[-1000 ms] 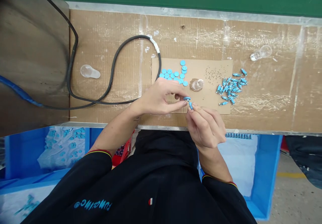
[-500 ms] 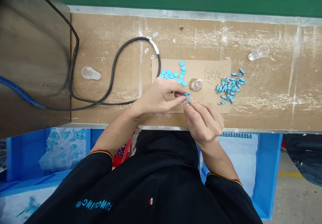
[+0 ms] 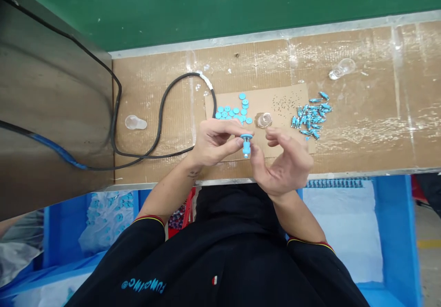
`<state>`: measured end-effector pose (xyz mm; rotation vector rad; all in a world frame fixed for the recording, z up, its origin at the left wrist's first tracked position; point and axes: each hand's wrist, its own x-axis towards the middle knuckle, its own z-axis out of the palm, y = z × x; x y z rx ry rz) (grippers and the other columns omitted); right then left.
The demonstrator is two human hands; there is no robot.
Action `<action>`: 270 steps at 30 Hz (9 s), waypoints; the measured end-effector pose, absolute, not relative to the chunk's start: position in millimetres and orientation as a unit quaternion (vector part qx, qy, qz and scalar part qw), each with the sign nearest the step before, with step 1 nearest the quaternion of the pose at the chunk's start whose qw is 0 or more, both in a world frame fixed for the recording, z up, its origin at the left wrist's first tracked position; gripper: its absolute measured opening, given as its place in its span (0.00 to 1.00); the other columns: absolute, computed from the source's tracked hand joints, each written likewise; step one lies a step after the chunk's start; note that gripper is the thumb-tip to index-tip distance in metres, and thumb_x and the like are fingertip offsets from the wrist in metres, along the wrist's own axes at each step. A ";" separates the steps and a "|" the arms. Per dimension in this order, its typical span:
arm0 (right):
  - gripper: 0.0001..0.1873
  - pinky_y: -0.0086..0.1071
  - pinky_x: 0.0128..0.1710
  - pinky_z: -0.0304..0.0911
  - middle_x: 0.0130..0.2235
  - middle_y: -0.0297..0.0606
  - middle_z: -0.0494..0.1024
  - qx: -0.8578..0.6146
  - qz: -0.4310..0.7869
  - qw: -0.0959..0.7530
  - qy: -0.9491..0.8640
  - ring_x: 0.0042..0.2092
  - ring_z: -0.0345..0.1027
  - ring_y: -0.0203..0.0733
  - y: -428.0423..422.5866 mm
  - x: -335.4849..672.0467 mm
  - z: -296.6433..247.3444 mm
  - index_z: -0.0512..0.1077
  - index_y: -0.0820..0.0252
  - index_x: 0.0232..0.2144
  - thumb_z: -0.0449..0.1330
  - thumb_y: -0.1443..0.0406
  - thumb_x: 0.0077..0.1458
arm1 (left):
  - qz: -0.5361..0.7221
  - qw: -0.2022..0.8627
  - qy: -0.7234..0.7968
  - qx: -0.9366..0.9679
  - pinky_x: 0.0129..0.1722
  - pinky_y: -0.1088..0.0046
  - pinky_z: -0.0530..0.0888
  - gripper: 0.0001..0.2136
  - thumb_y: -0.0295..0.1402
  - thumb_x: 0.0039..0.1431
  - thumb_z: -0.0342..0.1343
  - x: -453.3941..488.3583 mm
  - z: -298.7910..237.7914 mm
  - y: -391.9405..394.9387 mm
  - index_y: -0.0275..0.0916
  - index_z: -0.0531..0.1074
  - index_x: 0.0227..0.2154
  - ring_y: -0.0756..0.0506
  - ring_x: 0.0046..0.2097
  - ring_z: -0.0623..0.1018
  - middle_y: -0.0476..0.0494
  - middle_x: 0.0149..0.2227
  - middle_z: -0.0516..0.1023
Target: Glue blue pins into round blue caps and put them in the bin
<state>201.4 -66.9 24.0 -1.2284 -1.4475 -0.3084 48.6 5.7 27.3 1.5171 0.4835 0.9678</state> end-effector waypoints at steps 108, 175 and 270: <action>0.11 0.35 0.32 0.68 0.35 0.32 0.77 -0.406 0.099 0.557 -0.717 0.33 0.71 0.39 -79.1 212.1 38.7 0.74 0.49 0.45 0.70 0.62 0.62 | 0.424 0.612 0.039 0.666 0.33 0.73 0.72 0.29 0.57 0.50 0.75 49.8 14.6 15.7 0.47 0.75 0.48 0.53 0.35 0.75 0.52 0.37 0.76; 0.05 0.35 0.33 0.69 0.35 0.32 0.75 -0.426 0.103 0.556 -0.706 0.33 0.71 0.38 -82.7 207.0 40.9 0.69 0.53 0.39 0.62 0.66 0.68 | 0.457 0.642 -0.005 0.616 0.36 0.76 0.78 0.25 0.49 0.57 0.74 51.9 28.9 1.1 0.45 0.76 0.53 0.54 0.36 0.79 0.54 0.35 0.79; 0.27 0.30 0.23 0.65 0.26 0.26 0.77 -0.398 0.045 0.579 -0.710 0.26 0.72 0.34 -82.2 212.7 70.8 0.57 0.55 0.24 0.74 0.72 0.56 | 0.461 0.535 -0.027 0.708 0.41 0.77 0.76 0.02 0.30 0.71 0.61 45.0 41.3 -2.7 0.39 0.74 0.42 0.54 0.38 0.78 0.49 0.37 0.80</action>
